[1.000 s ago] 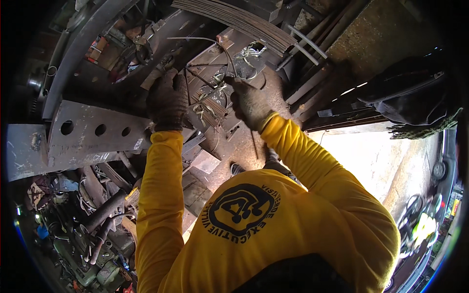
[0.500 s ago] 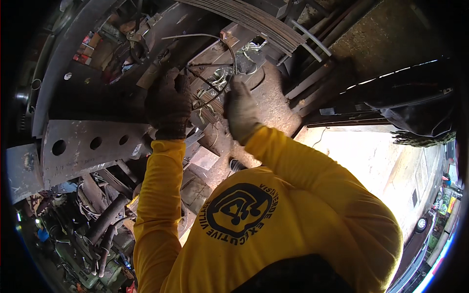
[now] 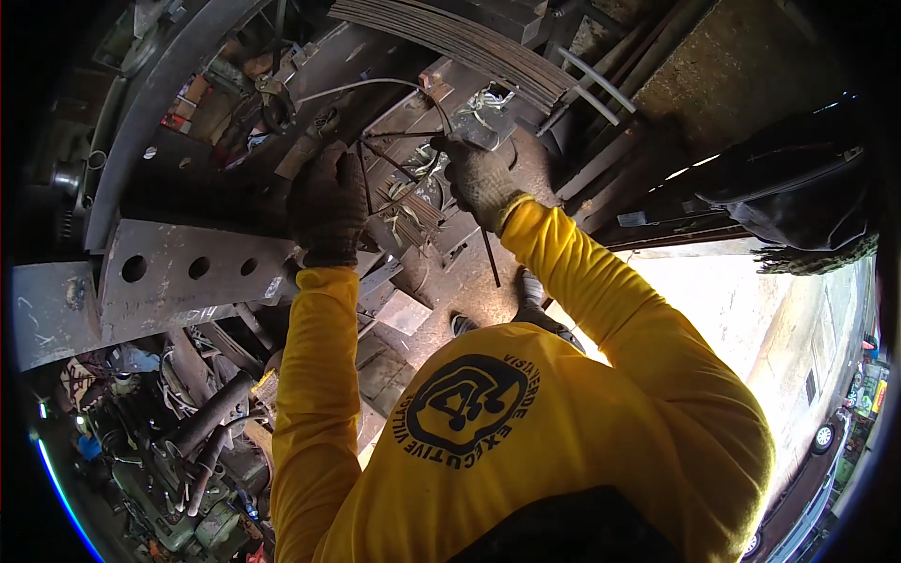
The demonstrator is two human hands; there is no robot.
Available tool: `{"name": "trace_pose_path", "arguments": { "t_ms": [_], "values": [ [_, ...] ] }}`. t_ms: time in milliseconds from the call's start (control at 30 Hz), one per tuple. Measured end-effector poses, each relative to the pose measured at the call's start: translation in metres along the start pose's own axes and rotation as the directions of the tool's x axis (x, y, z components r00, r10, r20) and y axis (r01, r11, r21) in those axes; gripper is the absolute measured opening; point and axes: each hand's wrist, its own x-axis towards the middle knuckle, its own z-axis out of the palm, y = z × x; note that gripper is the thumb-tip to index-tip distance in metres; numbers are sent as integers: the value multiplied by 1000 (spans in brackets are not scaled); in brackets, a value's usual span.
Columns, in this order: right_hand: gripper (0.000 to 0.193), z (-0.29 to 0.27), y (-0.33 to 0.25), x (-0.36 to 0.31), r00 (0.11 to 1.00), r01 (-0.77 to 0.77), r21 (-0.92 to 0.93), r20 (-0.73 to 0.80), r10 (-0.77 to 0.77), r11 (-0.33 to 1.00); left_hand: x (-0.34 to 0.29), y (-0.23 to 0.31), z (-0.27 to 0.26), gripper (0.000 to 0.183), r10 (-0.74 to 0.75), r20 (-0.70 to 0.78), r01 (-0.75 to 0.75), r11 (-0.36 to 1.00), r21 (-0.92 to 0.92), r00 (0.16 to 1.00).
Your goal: The person bends a bundle of thin metal bars using a large mechanical press machine, holding the bars with gloved hands and positioning them under the press.
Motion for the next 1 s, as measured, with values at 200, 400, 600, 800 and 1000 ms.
{"name": "trace_pose_path", "arguments": {
  "t_ms": [200, 400, 600, 800, 1000],
  "values": [
    [37, 7, 7, -1, 999, 23, 27, -36, -22, 999, 2, 10, -12, 30, -34, 45, 31, 998, 56, 998],
    [44, 18, 13, -6, 986, 2, 596, -134, 97, 803, 6, 13, -8, 27, -7, 45, 5, 999, 48, 999],
    [51, 68, -2, 2, 904, 94, 948, -209, 373, 303, 2, 3, 0, 23, 106, 44, -110, 989, 96, 993],
    [46, 77, 22, 13, 890, 196, 670, -428, 156, 716, 1, -1, 2, 24, 184, 27, -186, 977, 107, 983],
    [36, 47, 20, 10, 940, -54, 537, -257, 225, 842, 5, 9, -7, 26, -23, 67, 20, 999, 49, 997]
  ]
}}
